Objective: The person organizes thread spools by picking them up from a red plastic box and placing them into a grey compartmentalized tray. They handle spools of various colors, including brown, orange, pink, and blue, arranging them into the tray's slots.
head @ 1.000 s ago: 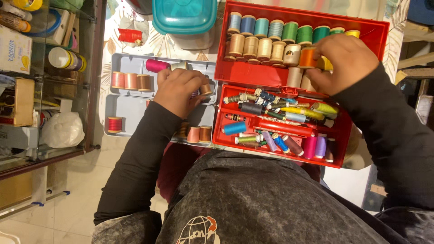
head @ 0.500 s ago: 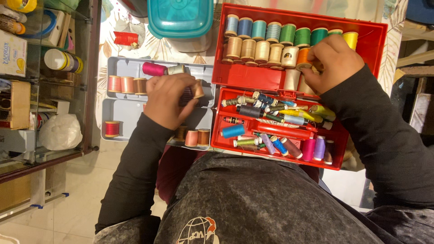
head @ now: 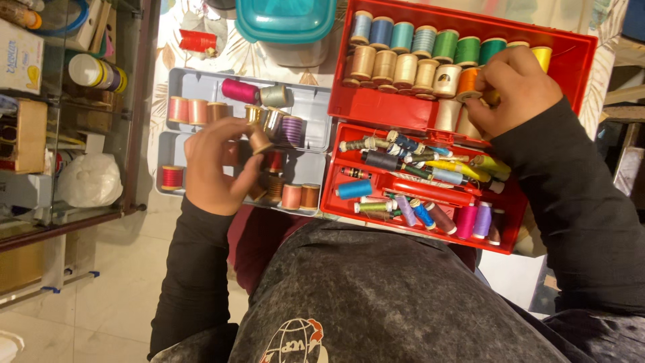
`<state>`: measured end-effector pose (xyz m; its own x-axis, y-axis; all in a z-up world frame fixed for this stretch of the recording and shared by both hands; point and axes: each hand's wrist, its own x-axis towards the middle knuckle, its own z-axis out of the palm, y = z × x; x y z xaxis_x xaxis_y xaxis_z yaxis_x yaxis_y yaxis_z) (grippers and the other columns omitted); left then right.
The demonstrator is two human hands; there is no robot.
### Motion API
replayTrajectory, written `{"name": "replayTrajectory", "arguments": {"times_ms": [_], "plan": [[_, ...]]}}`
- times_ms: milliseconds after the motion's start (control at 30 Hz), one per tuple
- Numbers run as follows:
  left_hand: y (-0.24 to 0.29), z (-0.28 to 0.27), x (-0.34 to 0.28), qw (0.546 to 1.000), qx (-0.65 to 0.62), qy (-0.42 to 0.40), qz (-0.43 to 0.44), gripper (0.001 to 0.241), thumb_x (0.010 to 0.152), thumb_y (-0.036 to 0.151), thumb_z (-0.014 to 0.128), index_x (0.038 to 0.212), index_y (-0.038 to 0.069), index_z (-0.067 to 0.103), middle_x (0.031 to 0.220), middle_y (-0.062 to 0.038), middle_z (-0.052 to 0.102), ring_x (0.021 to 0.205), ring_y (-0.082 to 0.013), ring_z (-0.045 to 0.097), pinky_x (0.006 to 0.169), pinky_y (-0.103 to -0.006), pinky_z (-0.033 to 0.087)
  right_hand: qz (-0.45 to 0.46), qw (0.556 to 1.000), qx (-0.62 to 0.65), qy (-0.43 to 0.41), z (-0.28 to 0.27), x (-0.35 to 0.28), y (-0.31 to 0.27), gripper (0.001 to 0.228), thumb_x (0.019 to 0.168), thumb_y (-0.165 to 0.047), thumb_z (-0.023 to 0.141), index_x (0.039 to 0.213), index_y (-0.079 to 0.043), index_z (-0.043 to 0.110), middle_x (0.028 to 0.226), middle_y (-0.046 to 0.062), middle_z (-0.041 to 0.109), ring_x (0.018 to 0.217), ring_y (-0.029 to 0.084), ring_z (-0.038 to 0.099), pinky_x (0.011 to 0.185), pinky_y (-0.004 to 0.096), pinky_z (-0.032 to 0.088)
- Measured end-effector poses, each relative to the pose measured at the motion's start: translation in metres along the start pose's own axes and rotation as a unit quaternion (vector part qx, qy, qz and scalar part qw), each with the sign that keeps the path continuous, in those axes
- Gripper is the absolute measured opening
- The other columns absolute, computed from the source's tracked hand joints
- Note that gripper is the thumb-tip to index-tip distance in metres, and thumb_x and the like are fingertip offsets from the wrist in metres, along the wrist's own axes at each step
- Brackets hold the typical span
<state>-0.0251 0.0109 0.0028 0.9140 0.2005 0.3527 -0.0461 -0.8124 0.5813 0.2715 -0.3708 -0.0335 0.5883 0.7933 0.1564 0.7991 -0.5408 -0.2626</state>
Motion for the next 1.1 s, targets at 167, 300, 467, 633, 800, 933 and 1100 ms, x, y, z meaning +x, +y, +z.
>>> {"name": "replayTrajectory", "arguments": {"times_ms": [167, 300, 467, 633, 800, 933, 1100], "plan": [[-0.003, -0.022, -0.016, 0.998, -0.005, 0.047, -0.03, 0.033, 0.096, 0.007, 0.067, 0.127, 0.0, 0.057, 0.127, -0.018, 0.065, 0.104, -0.0315, 0.062, 0.097, -0.0452, 0.047, 0.002, 0.999, -0.045, -0.026, -0.001, 0.002, -0.001, 0.024, 0.093, -0.012, 0.079, 0.097, -0.004, 0.057, 0.124, 0.013, 0.061, 0.1, 0.033, 0.062, 0.066, 0.045, 0.049], [0.0, -0.038, -0.03, 0.992, 0.018, 0.078, -0.097, 0.033, 0.098, 0.008, 0.063, 0.13, 0.001, 0.056, 0.133, -0.018, 0.063, 0.102, -0.0272, 0.061, 0.063, -0.0338, 0.043, 0.027, 0.994, -0.101, -0.039, 0.005, -0.001, 0.005, 0.027, 0.089, -0.018, 0.081, 0.101, -0.008, 0.059, 0.124, 0.011, 0.055, 0.091, 0.032, 0.061, 0.067, 0.045, 0.051], [-0.019, -0.05, -0.053, 0.982, 0.049, 0.168, -0.073, 0.036, 0.094, -0.01, 0.061, 0.129, -0.005, 0.053, 0.131, -0.025, 0.057, 0.115, -0.0343, 0.057, 0.102, -0.0437, 0.051, 0.019, 0.996, -0.083, -0.039, 0.005, -0.003, 0.007, 0.03, 0.094, -0.017, 0.086, 0.106, -0.005, 0.062, 0.128, 0.013, 0.057, 0.095, 0.032, 0.062, 0.072, 0.044, 0.052], [-0.032, -0.051, -0.072, 0.971, 0.033, 0.214, -0.104, 0.032, 0.1, 0.001, 0.06, 0.13, -0.001, 0.051, 0.131, -0.023, 0.056, 0.117, -0.0348, 0.057, 0.096, -0.0433, 0.051, 0.025, 0.998, -0.064, -0.004, 0.011, -0.008, 0.014, 0.029, 0.1, -0.012, 0.091, 0.109, -0.003, 0.065, 0.128, 0.013, 0.056, 0.097, 0.032, 0.062, 0.072, 0.045, 0.051], [-0.036, -0.04, -0.084, 0.984, 0.071, 0.121, -0.112, 0.037, 0.089, -0.004, 0.068, 0.125, -0.004, 0.058, 0.123, -0.022, 0.065, 0.1, -0.0311, 0.064, 0.092, -0.0449, 0.053, 0.031, 0.999, -0.036, -0.024, 0.012, -0.005, 0.013, 0.027, 0.097, -0.01, 0.087, 0.11, 0.0, 0.065, 0.127, 0.015, 0.055, 0.09, 0.029, 0.06, 0.077, 0.042, 0.053], [-0.038, -0.028, -0.089, 0.981, 0.101, 0.096, -0.138, 0.037, 0.088, 0.014, 0.07, 0.123, 0.006, 0.065, 0.123, -0.011, 0.07, 0.092, -0.0247, 0.067, 0.098, -0.0419, 0.041, 0.011, 0.999, -0.031, 0.002, 0.017, -0.008, 0.021, 0.03, 0.098, -0.008, 0.092, 0.11, 0.001, 0.067, 0.128, 0.016, 0.057, 0.087, 0.025, 0.063, 0.076, 0.038, 0.055], [-0.042, -0.016, -0.094, 0.982, 0.102, 0.071, -0.141, 0.035, 0.091, 0.025, 0.069, 0.123, 0.013, 0.064, 0.127, -0.005, 0.071, 0.114, -0.027, 0.067, 0.104, -0.0446, 0.037, 0.001, 0.997, -0.075, 0.027, 0.023, -0.009, 0.028, 0.035, 0.093, -0.013, 0.09, 0.118, -0.001, 0.068, 0.129, 0.016, 0.059, 0.101, 0.029, 0.065, 0.087, 0.041, 0.057]]}}
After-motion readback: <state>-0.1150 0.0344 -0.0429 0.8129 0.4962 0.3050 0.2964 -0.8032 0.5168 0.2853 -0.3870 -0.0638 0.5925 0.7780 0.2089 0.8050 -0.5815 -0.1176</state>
